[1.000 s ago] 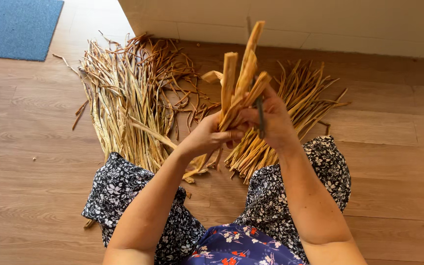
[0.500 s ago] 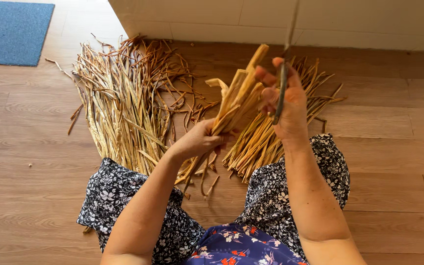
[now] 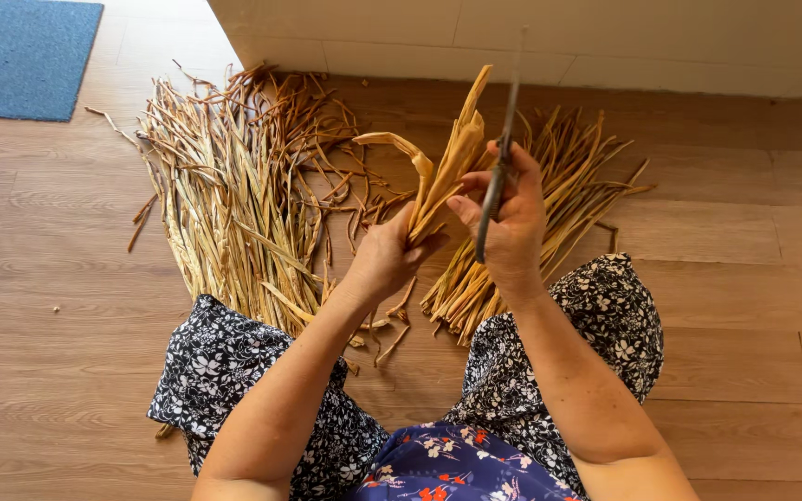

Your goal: The person sits on the floor and uses scissors to cut bundles of dried plant stalks into smaller pieces. They hold a bunch of stalks in one hand and repeatedly snip them with the other, creating a pile of cut material on the floor.

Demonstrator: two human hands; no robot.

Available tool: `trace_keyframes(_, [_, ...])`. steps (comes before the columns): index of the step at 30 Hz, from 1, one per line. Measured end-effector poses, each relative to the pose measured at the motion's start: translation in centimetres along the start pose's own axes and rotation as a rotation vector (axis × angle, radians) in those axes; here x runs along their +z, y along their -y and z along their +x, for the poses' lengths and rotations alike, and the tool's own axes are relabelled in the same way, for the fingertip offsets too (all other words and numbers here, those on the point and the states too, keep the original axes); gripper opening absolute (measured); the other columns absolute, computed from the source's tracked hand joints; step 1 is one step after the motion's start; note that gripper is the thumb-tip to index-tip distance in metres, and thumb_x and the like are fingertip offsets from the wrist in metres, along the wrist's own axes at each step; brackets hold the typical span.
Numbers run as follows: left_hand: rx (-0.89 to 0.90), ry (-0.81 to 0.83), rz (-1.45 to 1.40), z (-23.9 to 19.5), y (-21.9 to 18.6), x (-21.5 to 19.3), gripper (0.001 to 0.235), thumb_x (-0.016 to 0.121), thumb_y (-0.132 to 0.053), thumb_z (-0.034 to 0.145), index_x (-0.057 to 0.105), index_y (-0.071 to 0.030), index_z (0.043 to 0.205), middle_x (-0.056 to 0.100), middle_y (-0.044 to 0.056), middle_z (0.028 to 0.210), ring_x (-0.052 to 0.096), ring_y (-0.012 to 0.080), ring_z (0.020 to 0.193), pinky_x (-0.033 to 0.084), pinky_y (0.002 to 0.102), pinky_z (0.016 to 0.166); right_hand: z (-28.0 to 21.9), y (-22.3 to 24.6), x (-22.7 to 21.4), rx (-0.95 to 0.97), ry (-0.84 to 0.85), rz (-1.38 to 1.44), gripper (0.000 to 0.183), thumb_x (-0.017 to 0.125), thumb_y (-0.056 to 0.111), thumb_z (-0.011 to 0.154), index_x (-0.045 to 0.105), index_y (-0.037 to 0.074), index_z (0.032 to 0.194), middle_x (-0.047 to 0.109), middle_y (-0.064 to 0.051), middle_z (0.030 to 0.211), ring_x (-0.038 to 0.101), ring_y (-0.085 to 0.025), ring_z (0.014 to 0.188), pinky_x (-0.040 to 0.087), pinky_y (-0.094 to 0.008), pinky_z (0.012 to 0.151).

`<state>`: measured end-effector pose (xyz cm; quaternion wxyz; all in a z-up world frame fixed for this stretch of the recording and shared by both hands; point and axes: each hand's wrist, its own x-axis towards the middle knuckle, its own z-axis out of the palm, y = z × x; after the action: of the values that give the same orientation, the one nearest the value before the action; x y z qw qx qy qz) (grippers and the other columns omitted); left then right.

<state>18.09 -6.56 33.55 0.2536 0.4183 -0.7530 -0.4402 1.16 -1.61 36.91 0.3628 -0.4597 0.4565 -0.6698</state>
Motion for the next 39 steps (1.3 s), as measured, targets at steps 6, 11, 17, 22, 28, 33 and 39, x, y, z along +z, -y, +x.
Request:
trace_keyframes(6, [0.029,0.14,-0.05,-0.3,-0.4,-1.0,0.056,0.072,-0.045,0.09,0.055,-0.01,0.131,0.074,0.014,0.091,0.073,0.0275,0.084,0.058,0.04,0.073,0.3,1.5,-0.7,0.088,-0.044,-0.032,0.059,0.074,-0.002,0.093,0.048,0.013,0.145,0.069,-0.007,0.103,0.057,-0.005,0.066,0.044,-0.015,0.055])
trace_keyframes(11, [-0.091,0.4,-0.343,-0.8,-0.8,-1.8,0.062,0.066,-0.048,0.089,0.051,-0.016,0.14,0.063,0.001,0.078,0.059,0.0112,0.067,0.053,0.028,0.058,2.4,2.8,-3.5,0.016,-0.138,0.047,0.054,0.074,-0.003,0.096,0.048,0.011,0.141,0.07,-0.009,0.1,0.057,-0.005,0.064,0.045,-0.016,0.054])
trace_keyframes(17, [-0.155,0.33,-0.408,-0.7,0.6,-1.6,0.029,0.067,-0.032,0.1,0.067,-0.008,0.115,0.06,-0.001,0.074,0.054,0.0073,0.061,0.05,0.025,0.053,2.4,2.5,-4.4,-0.087,-0.209,0.078,0.056,0.079,0.004,0.099,0.046,0.013,0.143,0.072,-0.012,0.117,0.058,-0.003,0.073,0.041,-0.014,0.055])
trace_keyframes(22, [-0.141,0.207,-0.454,-0.5,0.1,-2.1,0.023,0.07,-0.023,0.097,0.068,-0.01,0.115,0.064,-0.002,0.074,0.055,0.0055,0.059,0.048,0.024,0.052,2.9,2.2,-4.3,0.052,-0.153,0.177,0.063,0.084,0.018,0.086,0.048,0.013,0.138,0.068,-0.009,0.11,0.064,-0.007,0.073,0.052,-0.017,0.052])
trace_keyframes(28, [0.225,-0.038,-0.087,-1.0,-0.5,-0.5,0.034,0.073,-0.026,0.098,0.064,-0.012,0.127,0.071,0.0,0.088,0.067,0.0086,0.075,0.054,0.027,0.07,1.0,0.3,-1.5,0.148,-0.073,0.174,0.063,0.086,0.019,0.084,0.053,0.013,0.137,0.063,0.0,0.103,0.061,-0.005,0.071,0.05,-0.016,0.053])
trace_keyframes(33, [0.043,0.171,-0.332,-1.1,-0.5,-0.2,0.049,0.065,-0.039,0.098,0.059,-0.013,0.138,0.068,0.001,0.086,0.066,0.0107,0.077,0.058,0.028,0.07,1.7,0.1,-1.9,0.169,-0.077,0.249,0.047,0.078,0.008,0.095,0.055,0.014,0.136,0.062,-0.004,0.086,0.059,-0.008,0.065,0.043,-0.019,0.051])
trace_keyframes(39, [-0.015,0.237,-0.693,-1.1,0.2,-0.1,0.047,0.055,-0.037,0.105,0.056,-0.009,0.142,0.066,0.004,0.101,0.064,0.0105,0.08,0.06,0.03,0.065,1.7,0.9,-1.8,0.202,-0.047,0.271,0.047,0.069,0.0,0.091,0.055,0.014,0.134,0.064,0.001,0.097,0.056,-0.005,0.066,0.047,-0.02,0.056])
